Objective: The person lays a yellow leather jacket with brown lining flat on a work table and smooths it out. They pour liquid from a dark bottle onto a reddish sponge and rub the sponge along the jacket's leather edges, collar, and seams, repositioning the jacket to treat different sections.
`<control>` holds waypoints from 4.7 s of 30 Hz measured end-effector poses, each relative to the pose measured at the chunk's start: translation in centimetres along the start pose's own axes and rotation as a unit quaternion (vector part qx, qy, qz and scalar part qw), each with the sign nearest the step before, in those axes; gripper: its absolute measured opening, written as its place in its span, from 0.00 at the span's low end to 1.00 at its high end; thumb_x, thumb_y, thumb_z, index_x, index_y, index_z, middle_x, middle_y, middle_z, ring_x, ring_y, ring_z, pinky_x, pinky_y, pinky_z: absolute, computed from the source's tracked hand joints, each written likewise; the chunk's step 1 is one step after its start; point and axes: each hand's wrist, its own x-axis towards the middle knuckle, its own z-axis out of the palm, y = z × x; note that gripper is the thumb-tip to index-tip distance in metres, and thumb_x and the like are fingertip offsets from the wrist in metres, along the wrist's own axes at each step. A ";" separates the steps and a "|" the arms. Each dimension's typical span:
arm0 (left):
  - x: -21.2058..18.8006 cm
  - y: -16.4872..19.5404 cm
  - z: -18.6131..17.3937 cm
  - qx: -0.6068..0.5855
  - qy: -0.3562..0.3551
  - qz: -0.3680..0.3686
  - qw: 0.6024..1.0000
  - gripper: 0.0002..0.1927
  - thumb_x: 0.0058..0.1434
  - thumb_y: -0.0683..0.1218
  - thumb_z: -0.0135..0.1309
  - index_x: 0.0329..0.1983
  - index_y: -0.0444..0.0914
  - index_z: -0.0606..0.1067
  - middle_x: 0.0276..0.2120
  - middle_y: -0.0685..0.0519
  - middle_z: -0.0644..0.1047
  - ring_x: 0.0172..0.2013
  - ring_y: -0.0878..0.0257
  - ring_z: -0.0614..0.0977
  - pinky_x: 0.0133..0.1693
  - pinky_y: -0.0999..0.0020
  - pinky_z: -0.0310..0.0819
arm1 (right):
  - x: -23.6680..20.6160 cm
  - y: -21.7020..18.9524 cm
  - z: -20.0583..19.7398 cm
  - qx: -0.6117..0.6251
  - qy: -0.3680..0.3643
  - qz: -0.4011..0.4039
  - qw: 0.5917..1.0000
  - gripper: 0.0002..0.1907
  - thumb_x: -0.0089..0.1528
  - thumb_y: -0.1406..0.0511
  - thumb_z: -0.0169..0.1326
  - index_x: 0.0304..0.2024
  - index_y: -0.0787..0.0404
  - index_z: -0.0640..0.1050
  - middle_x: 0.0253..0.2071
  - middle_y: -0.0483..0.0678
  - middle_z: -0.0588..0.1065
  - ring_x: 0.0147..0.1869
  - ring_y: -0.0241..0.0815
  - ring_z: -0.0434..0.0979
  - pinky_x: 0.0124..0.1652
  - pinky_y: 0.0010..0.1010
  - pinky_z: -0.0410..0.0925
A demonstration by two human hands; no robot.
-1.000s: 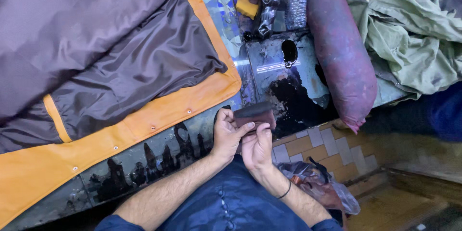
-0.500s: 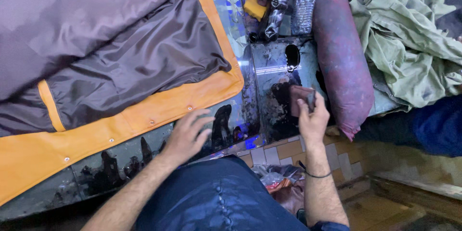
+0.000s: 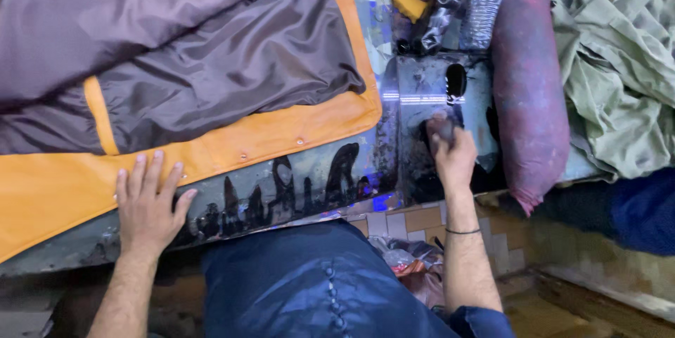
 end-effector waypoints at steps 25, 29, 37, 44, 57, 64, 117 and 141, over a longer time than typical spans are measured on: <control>-3.2 -19.7 -9.7 0.012 -0.094 0.106 0.990 0.28 0.65 0.59 0.52 0.67 0.48 0.72 0.72 0.48 0.64 0.71 0.48 0.62 0.67 0.47 0.55 | -2.9 -4.4 6.4 -0.172 0.041 0.068 0.982 0.10 0.61 0.67 0.64 0.38 0.68 0.79 0.40 0.59 0.78 0.47 0.59 0.78 0.47 0.45 0.70; -2.7 -27.9 -12.6 0.047 0.099 -0.020 0.994 0.27 0.60 0.52 0.65 0.61 0.42 0.75 0.64 0.42 0.70 0.64 0.44 0.70 0.63 0.47 0.64 | -3.4 -14.6 6.9 0.504 0.198 0.125 0.831 0.09 0.79 0.69 0.55 0.60 0.61 0.74 0.59 0.46 0.75 0.62 0.41 0.75 0.65 0.37 0.71; 12.7 -40.8 -15.9 -0.462 0.158 -0.221 0.844 0.35 0.59 0.46 0.69 0.66 0.34 0.68 0.59 0.48 0.77 0.57 0.57 0.79 0.59 0.61 0.74 | -6.9 -36.6 16.2 0.810 0.130 0.352 0.451 0.22 0.69 0.51 0.52 0.61 0.52 0.70 0.51 0.46 0.76 0.51 0.47 0.78 0.51 0.47 0.75; 22.1 -42.3 -18.3 -0.548 -0.088 -0.269 0.787 0.20 0.62 0.43 0.57 0.58 0.39 0.76 0.48 0.54 0.82 0.46 0.60 0.83 0.48 0.63 0.78 | -4.0 -40.5 18.3 0.811 0.232 0.249 0.476 0.22 0.72 0.55 0.52 0.65 0.57 0.70 0.58 0.48 0.75 0.58 0.47 0.77 0.58 0.44 0.73; 2.6 -47.3 -19.9 -0.626 0.408 -0.441 0.497 0.23 0.70 0.52 0.48 0.63 0.34 0.69 0.56 0.47 0.76 0.53 0.54 0.79 0.55 0.53 0.77 | 9.4 -41.5 20.1 0.865 0.040 0.131 0.484 0.20 0.76 0.60 0.51 0.69 0.55 0.68 0.68 0.50 0.73 0.71 0.50 0.74 0.65 0.51 0.72; -9.6 -30.9 -7.1 -0.530 0.345 -0.578 0.516 0.24 0.72 0.54 0.51 0.62 0.33 0.72 0.50 0.49 0.79 0.41 0.60 0.81 0.40 0.59 0.77 | 25.3 -35.3 21.4 0.852 -0.094 0.056 0.511 0.25 0.74 0.62 0.54 0.72 0.52 0.66 0.68 0.46 0.72 0.68 0.51 0.73 0.60 0.56 0.73; 26.2 9.4 4.3 0.056 -0.041 0.275 0.959 0.38 0.70 0.67 0.42 0.77 0.44 0.63 0.77 0.37 0.53 0.77 0.39 0.47 0.69 0.26 0.34 | 1.4 -8.5 0.2 0.234 0.061 0.161 0.957 0.11 0.67 0.68 0.54 0.51 0.63 0.79 0.48 0.53 0.81 0.53 0.45 0.83 0.54 0.33 0.72; 26.7 7.3 3.6 -0.015 -0.045 0.294 0.955 0.34 0.68 0.66 0.41 0.76 0.53 0.61 0.77 0.42 0.51 0.76 0.41 0.45 0.63 0.17 0.32 | -0.3 -1.8 -1.5 0.012 -0.071 0.010 0.997 0.10 0.57 0.74 0.54 0.42 0.64 0.78 0.38 0.56 0.74 0.44 0.61 0.76 0.44 0.46 0.70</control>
